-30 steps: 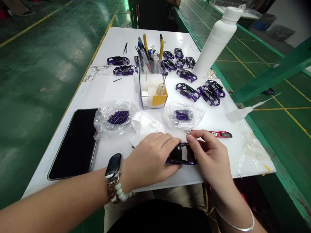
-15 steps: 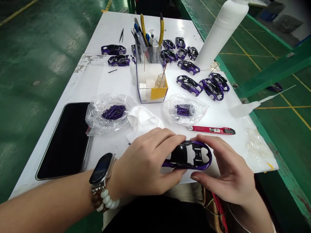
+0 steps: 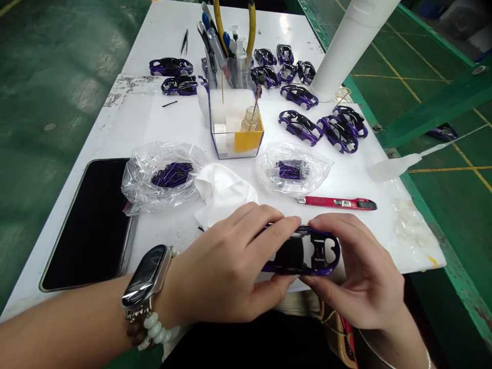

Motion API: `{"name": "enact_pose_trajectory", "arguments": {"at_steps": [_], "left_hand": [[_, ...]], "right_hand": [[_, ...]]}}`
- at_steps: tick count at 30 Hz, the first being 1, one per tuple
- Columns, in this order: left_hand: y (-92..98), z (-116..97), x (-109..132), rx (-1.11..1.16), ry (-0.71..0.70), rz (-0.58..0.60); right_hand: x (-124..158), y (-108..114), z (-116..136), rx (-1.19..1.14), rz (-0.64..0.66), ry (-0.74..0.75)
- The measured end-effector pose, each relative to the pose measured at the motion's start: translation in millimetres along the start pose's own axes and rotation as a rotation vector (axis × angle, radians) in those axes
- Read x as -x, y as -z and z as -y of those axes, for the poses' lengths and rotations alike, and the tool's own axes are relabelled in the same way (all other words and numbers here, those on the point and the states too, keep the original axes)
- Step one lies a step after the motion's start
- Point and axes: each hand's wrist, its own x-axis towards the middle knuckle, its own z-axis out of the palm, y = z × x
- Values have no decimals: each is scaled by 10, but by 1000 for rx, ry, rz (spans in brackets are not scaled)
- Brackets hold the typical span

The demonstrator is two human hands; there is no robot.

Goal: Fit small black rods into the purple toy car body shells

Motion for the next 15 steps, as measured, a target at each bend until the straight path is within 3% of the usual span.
{"name": "enact_pose_trajectory", "arguments": {"at_steps": [10,13,15], "left_hand": [[4,13,23,27,46,25],[3,11,20,53,110,26],[-13,11,33,56,175,53]], "right_hand": [[-36,-126,2,-30,-58,7],[-62,-54,22,50,29,-25],[-81,142,44,169,163,-38]]}}
